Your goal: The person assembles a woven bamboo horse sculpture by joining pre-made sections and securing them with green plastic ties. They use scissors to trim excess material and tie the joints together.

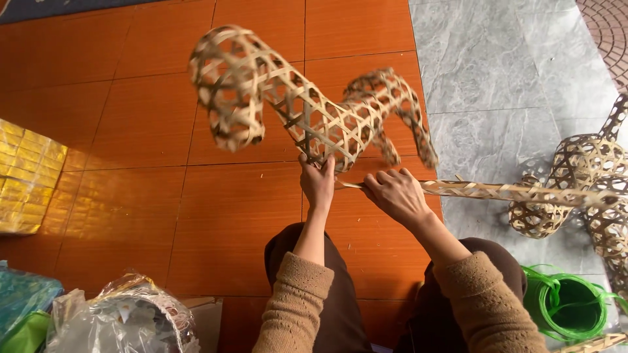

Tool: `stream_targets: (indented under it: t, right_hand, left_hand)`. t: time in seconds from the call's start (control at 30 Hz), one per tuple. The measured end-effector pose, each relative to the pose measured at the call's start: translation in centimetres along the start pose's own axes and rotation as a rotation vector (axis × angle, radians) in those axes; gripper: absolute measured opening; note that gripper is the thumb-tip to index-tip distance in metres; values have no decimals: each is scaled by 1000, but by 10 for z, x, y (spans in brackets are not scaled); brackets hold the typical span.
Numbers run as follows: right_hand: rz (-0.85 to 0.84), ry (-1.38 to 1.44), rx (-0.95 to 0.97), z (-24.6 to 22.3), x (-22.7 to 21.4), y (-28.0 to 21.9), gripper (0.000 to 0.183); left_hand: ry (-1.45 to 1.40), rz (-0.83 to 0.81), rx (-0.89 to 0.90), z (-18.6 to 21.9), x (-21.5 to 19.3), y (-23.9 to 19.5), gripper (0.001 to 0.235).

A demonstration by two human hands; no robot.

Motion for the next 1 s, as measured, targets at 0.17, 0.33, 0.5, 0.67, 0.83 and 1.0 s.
stream_targets:
  t: [0.17,0.33,0.5,0.67,0.83,1.0]
  right_hand:
    - [162,36,62,15,7,-1,21]
    - [142,186,191,6,27,2,18]
    - [140,270,302,-6,32,12,16]
    - [51,430,383,-18,41,22,23]
    - [-138,718,347,-30,59,29,32]
    - [-225,866,315,-34,47,31,40]
  left_hand:
    - [6,-50,-41,-41,16,14,47]
    - [-75,-26,-184,4,17,-14,68]
    - [-292,71,-261,23,31,-28,68]
    - [-695,104,-337,-82,67,14,73]
    - [-798,164,-367,-104,85,5,66]
    - [-851,105,-352,-71,79,-6,76]
Point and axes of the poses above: each hand's wrist, its own y-axis towards the middle knuckle, its own x-axis out of the palm, z = x × y, the point moved 5 cm from there along y, towards the middle knuckle, and after that the axes turned 13 degrees about -z, right-handed, at the moved point
